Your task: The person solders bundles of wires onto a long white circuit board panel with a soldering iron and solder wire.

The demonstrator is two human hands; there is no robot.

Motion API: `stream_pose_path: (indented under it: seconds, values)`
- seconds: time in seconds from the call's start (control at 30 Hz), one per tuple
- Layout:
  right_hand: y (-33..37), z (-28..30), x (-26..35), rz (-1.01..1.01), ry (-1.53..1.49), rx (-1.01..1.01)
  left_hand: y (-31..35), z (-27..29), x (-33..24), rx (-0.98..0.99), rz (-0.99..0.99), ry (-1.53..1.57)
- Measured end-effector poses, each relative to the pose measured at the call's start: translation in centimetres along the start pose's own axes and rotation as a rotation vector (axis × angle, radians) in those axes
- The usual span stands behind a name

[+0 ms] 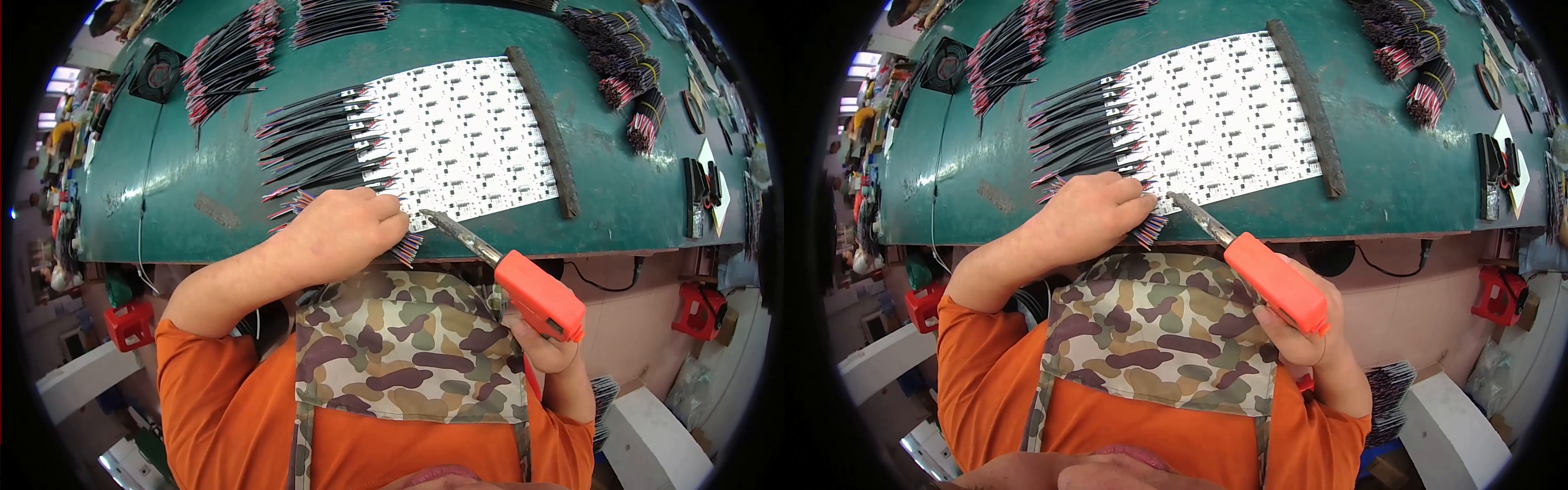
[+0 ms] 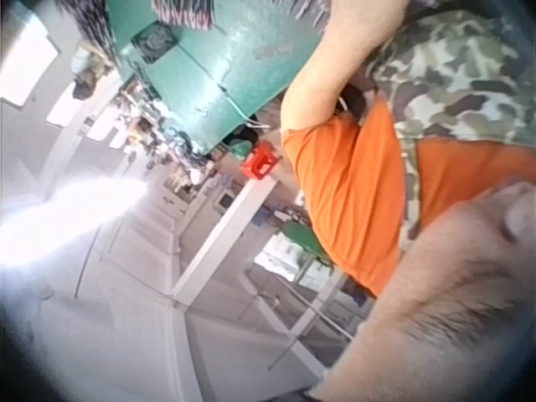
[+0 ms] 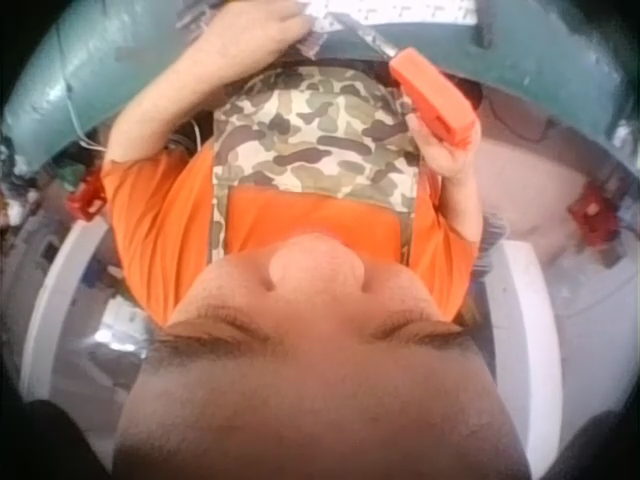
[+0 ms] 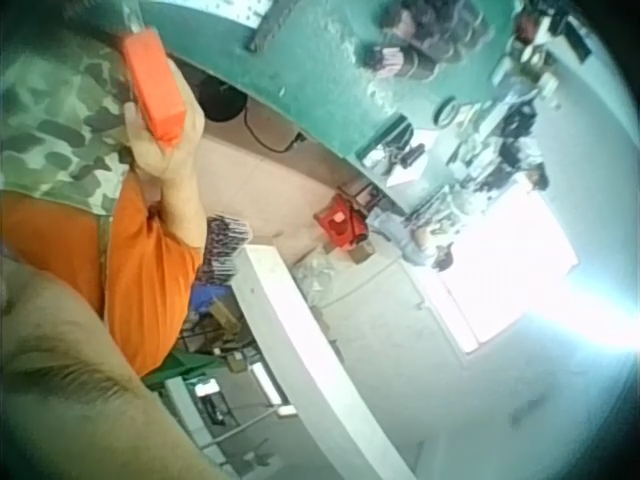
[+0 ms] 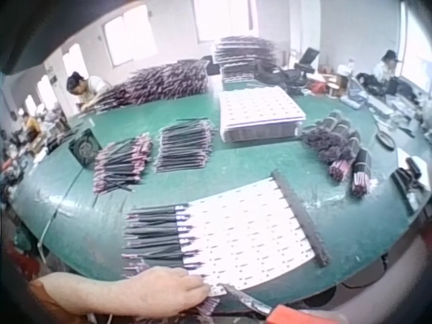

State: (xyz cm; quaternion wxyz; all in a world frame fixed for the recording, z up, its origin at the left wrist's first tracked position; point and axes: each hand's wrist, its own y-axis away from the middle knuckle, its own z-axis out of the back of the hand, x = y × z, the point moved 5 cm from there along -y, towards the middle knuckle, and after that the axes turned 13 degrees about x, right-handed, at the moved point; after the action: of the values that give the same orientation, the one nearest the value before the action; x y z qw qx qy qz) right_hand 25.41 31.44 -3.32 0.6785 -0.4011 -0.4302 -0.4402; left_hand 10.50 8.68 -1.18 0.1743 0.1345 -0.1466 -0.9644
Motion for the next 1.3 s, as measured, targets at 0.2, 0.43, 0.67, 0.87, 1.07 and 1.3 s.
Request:
stream_pose_path:
  seconds: [0.2,0.43,0.67,0.87,1.07,1.3]
  values:
    - [1.0,-0.7,-0.9,-0.152,-0.139,0.023,-0.1,0.1,0.1,-0.005,-0.05,0.077]
    - [0.3,-1.1,-1.0,-0.096,-0.095,0.034,-0.3,0.1,0.2,0.034,-0.075,0.029]
    - [-0.1,-1.0,-0.6,-0.109,-0.082,0.096,-0.6,0.4,-0.4,0.075,-0.074,-0.026]
    - [-0.4,-1.2,-0.1,-0.089,-0.087,0.088,-0.8,0.6,-0.7,0.074,-0.073,-0.04]
    - [-0.3,-0.9,-0.2,0.029,0.057,0.069,-1.0,0.7,-1.0,0.094,-0.036,-0.032]
    - [2.1,-0.2,-1.1,0.024,0.023,-0.051,-1.2,0.7,-1.0,0.102,-0.036,-0.03]
